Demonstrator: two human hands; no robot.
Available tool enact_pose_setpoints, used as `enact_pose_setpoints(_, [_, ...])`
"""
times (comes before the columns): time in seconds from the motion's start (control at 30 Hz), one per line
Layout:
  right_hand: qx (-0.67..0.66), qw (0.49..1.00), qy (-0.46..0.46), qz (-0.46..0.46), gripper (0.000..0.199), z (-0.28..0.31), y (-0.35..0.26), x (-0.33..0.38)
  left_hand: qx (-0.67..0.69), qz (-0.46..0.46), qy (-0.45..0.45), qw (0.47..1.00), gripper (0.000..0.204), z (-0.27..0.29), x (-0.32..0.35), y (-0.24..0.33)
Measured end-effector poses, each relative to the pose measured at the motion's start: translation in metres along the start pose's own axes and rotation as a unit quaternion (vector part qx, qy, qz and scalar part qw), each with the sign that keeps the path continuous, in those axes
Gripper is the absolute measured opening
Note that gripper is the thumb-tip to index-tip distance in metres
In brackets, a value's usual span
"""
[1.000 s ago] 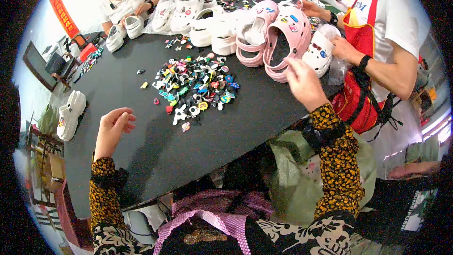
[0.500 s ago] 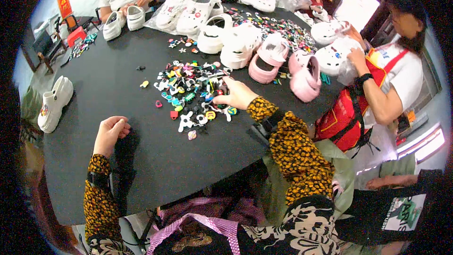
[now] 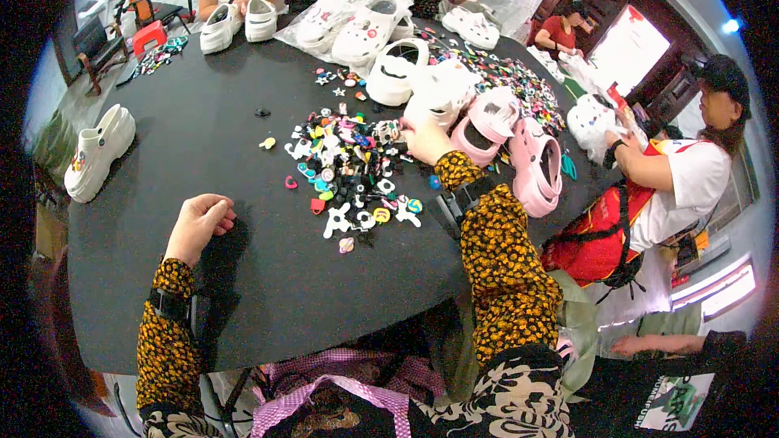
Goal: Apply decorative charms to rubber clogs.
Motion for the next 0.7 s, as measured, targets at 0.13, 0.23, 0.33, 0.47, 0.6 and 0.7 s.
enact_pose_setpoints(0.13, [0.176, 0.984, 0.032, -0.017, 0.043, -0.035, 0.027, 0.005, -0.004, 0.002, -0.006, 1.000, 0.024, -0.002, -0.003, 0.000])
enact_pose_setpoints(0.23, [0.119, 0.993, 0.013, -0.017, 0.040, -0.043, 0.017, -0.008, -0.009, 0.003, -0.008, 1.000, 0.024, -0.002, -0.004, -0.001])
enact_pose_setpoints(0.33, [-0.114, 0.993, -0.037, 0.004, 0.040, -0.046, -0.001, -0.017, -0.012, 0.008, -0.005, 1.000, 0.024, 0.001, -0.004, -0.001])
enact_pose_setpoints(0.47, [-0.102, 0.994, -0.014, -0.022, 0.047, -0.005, -0.037, -0.033, 0.001, 0.019, -0.001, 1.000, 0.025, 0.003, -0.005, -0.003])
enact_pose_setpoints(0.6, [0.011, 0.999, -0.030, -0.003, 0.043, -0.031, 0.005, -0.057, -0.002, 0.021, -0.009, 1.000, 0.023, 0.004, -0.005, -0.005])
enact_pose_setpoints(0.7, [0.114, 0.991, -0.052, -0.039, 0.040, -0.051, 0.010, -0.059, 0.001, 0.020, -0.015, 1.000, 0.024, 0.005, -0.006, -0.007])
Point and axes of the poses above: each hand's wrist, its own x-axis away from the middle knuckle, its own z-axis out of the back of the hand, y = z × x, the point moved 5 cm from there along -x, towards the middle knuckle, and after that the axes turned 3 degrees about x, right-handed, at the moved point
